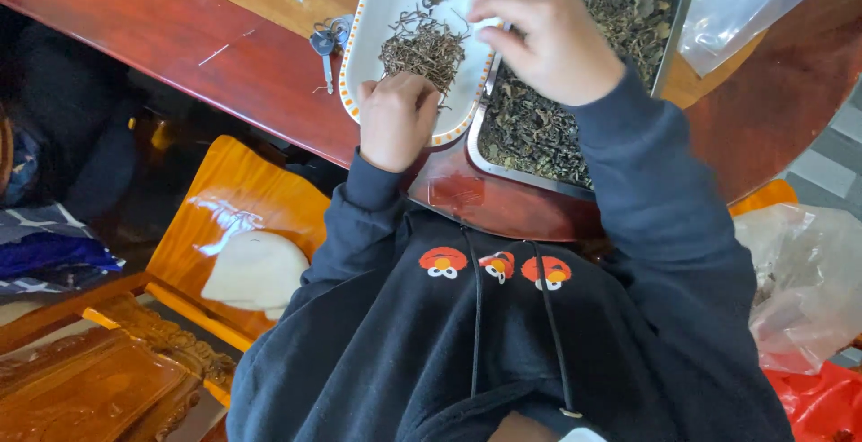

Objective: A person is manually sorting dried tea leaves on a metal tray, picking out stems and impurities and placing them into a separate ceramic dish.

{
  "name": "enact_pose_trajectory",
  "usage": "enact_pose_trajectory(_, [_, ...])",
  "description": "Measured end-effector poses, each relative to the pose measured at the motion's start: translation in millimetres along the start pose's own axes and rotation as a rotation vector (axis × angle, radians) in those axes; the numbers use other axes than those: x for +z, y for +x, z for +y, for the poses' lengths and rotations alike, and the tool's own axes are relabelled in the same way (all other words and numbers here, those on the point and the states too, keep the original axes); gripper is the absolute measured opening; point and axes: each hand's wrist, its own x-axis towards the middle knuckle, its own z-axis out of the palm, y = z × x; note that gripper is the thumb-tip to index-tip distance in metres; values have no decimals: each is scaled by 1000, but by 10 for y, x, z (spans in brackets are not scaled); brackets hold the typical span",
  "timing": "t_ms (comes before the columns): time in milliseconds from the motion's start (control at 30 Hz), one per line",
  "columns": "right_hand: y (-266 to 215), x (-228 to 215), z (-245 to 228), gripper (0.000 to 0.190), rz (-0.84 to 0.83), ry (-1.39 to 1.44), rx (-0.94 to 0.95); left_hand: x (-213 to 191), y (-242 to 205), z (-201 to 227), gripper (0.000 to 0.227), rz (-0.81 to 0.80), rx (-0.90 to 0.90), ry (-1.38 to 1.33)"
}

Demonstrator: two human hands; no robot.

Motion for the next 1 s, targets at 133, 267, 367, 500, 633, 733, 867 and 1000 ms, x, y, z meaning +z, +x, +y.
enact_pose_trajectory(133, [-464, -327, 79, 9, 23, 29, 109, 4, 60, -35, 15, 10, 3, 6])
enact_pose_trajectory(267, [-1099, -615, -108, 12, 136, 70, 349, 106, 273, 150, 11, 7, 95, 8])
enact_pose_trajectory(367, [-1529, -673, -271, 12, 285, 96, 549, 331, 565, 480, 3, -71, 166, 74])
enact_pose_trajectory(500, [-1817, -624, -389, 13, 415, 164, 673, 882, 955, 944, 10, -6, 476, 167])
enact_pose_trajectory(633, [-1840, -588, -356, 11, 349, 152, 632, 1423, 1069, 990, 16, 74, 526, 296])
enact_pose_trajectory(733, [-1834, -547, -292, 11, 298, 148, 666, 1448, 1058, 982, 18, -22, 430, 342])
enact_pose_trajectory(867, [-1757, -443, -141, 9, 276, 143, 588, 1176, 936, 971, 16, -57, 374, 333])
enact_pose_trajectory(1000, [-1623, -328, 83, 9, 277, 41, 429, 1003, 829, 870, 12, 27, 295, 156])
